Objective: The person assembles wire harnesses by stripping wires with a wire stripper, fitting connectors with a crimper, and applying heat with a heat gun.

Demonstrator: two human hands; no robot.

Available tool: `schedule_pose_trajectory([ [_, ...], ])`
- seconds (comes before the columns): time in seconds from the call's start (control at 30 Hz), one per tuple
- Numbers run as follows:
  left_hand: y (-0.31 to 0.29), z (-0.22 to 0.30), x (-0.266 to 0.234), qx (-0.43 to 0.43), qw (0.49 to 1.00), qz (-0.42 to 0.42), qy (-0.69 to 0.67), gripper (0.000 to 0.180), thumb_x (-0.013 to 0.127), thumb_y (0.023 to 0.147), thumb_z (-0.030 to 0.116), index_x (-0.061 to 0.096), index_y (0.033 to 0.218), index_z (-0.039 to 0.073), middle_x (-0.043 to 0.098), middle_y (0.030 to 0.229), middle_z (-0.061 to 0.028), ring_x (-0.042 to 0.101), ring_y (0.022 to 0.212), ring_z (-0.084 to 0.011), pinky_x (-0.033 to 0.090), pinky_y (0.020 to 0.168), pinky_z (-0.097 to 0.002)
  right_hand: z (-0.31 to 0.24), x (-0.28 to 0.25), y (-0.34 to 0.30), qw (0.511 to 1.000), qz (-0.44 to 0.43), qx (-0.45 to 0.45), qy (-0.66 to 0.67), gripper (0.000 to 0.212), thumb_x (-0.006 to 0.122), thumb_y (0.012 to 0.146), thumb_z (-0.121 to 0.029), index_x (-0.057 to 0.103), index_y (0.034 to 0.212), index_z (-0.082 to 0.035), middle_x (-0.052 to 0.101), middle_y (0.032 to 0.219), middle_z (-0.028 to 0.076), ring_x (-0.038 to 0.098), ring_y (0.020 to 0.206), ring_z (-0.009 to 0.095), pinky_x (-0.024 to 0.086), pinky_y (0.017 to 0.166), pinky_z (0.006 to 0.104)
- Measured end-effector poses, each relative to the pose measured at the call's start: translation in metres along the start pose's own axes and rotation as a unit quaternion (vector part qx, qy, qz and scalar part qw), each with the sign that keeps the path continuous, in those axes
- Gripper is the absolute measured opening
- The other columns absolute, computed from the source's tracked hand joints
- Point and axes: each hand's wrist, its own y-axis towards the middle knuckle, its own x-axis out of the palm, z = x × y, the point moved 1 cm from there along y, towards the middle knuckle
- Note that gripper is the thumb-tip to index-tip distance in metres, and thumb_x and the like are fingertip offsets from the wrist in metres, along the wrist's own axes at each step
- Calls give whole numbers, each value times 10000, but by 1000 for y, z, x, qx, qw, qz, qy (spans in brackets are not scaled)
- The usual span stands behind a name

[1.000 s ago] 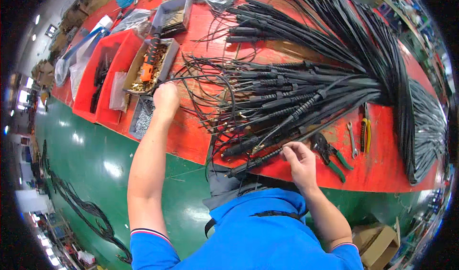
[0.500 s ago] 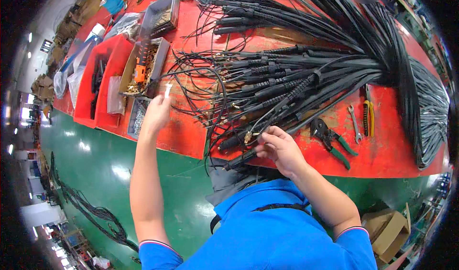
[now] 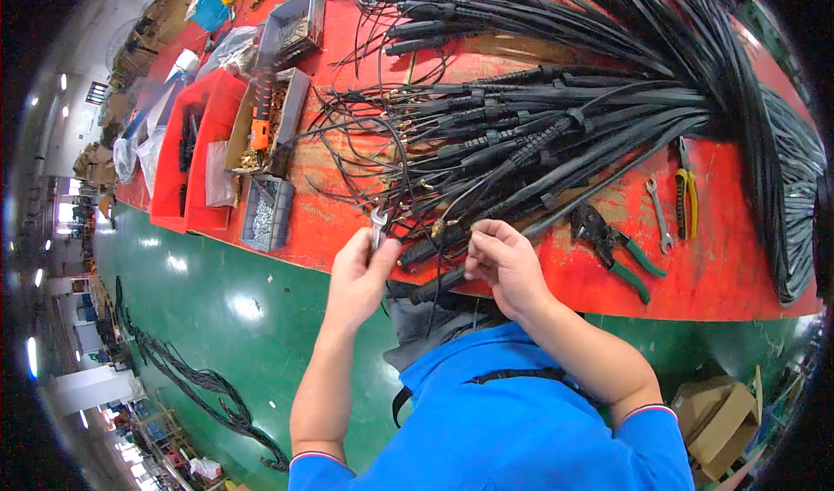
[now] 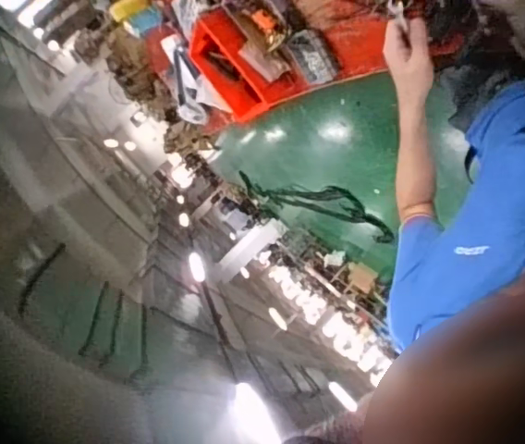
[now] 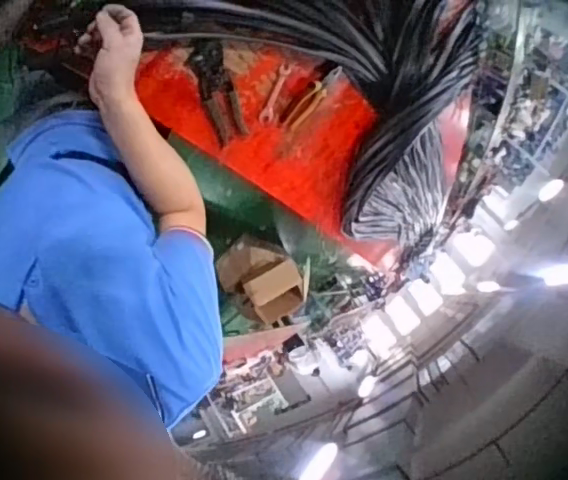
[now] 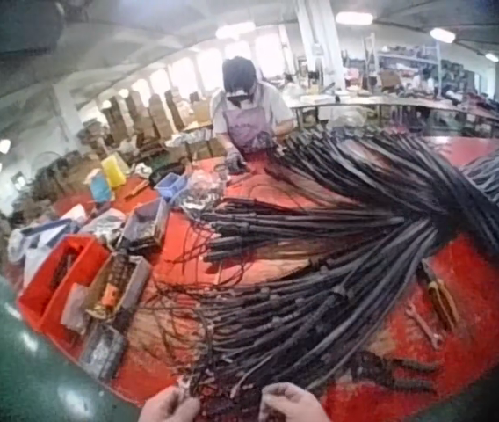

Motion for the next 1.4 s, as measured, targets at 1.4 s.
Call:
schedule_pose_trajectory([
  [1.4, -40, 53, 90, 348, 739, -142, 560, 266, 713, 794, 115, 713, 1060, 101, 549, 746, -36, 636, 625, -194, 496, 523, -351, -27, -58, -80, 992, -121, 43, 8, 500, 722, 961, -59, 500, 1405, -11, 606, 1395, 190, 737, 1067, 277, 644, 885, 400],
])
